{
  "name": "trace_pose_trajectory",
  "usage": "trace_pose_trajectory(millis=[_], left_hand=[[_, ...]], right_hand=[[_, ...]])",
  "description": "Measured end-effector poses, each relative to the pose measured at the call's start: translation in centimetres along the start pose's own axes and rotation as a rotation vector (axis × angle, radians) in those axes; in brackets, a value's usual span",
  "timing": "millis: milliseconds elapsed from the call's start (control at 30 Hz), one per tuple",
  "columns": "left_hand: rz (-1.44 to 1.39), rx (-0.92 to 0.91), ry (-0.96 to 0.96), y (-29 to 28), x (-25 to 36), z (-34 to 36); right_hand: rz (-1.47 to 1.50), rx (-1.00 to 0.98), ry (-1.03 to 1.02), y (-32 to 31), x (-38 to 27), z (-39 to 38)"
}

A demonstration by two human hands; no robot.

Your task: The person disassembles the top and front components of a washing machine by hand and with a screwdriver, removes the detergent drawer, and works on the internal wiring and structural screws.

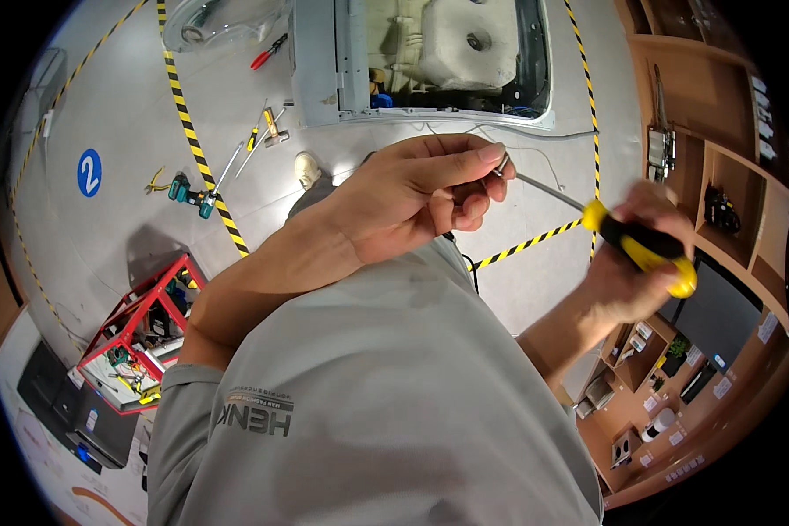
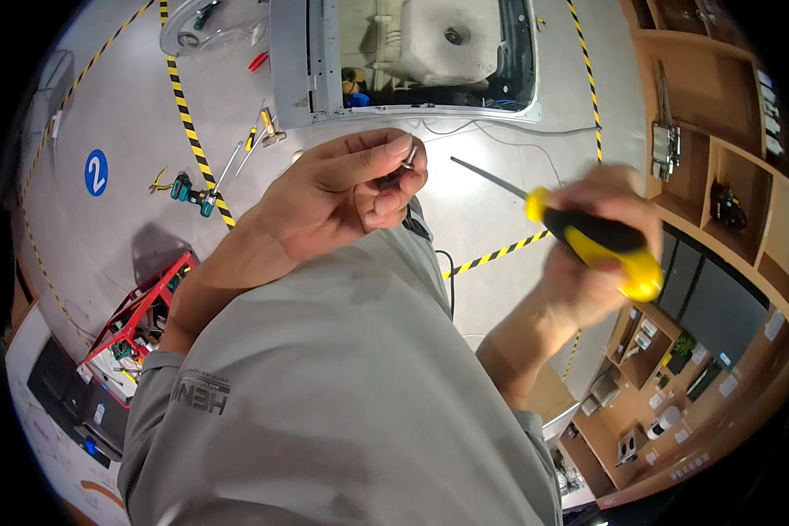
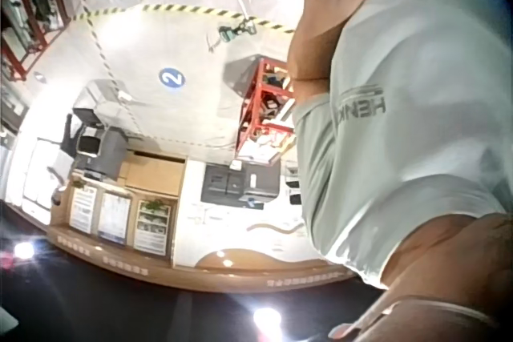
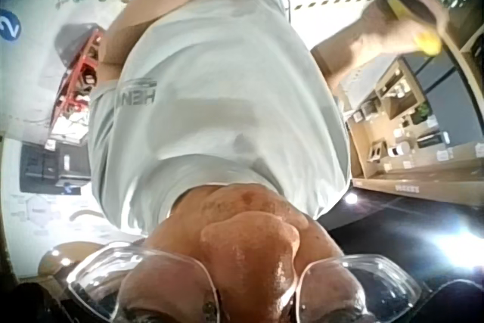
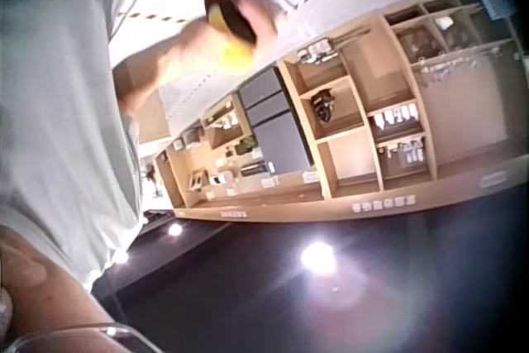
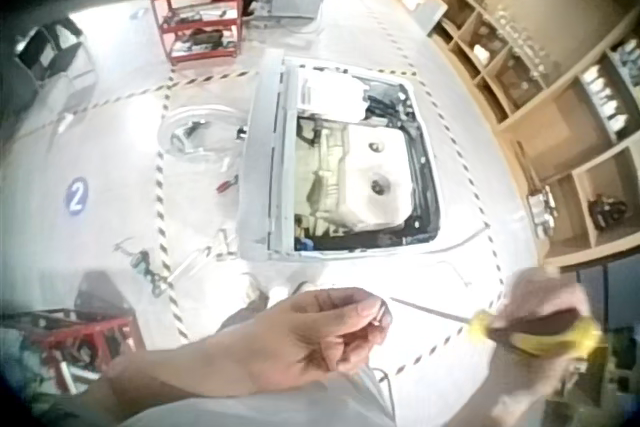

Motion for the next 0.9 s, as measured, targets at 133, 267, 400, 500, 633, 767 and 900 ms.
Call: trace_pose_trajectory(millis=[133, 267, 400, 500, 633, 767, 900], left_hand=[[-0.031, 0.035, 0.020, 0.0, 0.8, 0.0], [0.002, 0.019, 0.071, -0.3, 2.0, -0.2], [0.022, 0.033, 0.110, -0.6, 2.8, -0.3], [0.067, 0.070, 0.122, -0.6, 3.0, -0.4], [0.144, 0.041, 0.152, -0.2, 3.4, -0.3], [0.147, 0.042, 0.202, -0.4, 3.6, -0.5], [0.156, 0.052, 0.216, -0.3, 3.6, -0.5]], right_hand=[[-0.021, 0.313, 0.011, -5.6, -2.8, -1.6], [0.227, 0.650, -0.023, -9.5, -4.1, -4.1], [0.378, 0.645, 0.031, -11.1, -4.1, -5.3], [0.445, 0.566, 0.087, -11.2, -3.3, -5.8], [0.390, 0.710, 0.059, -9.8, -2.8, -6.4], [0.413, 0.659, 0.062, -9.8, -2.7, -6.4], [0.435, 0.605, 0.059, -9.5, -2.7, -6.1]])
Point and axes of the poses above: each hand's wrist, its own z-axis towards the middle knuckle, its own y-axis out of the palm, x = y × z, the point moved 9 cm from there along z, towards the middle knuckle, and after that the axes turned 15 degrees about -x, right-handed, at the moved point
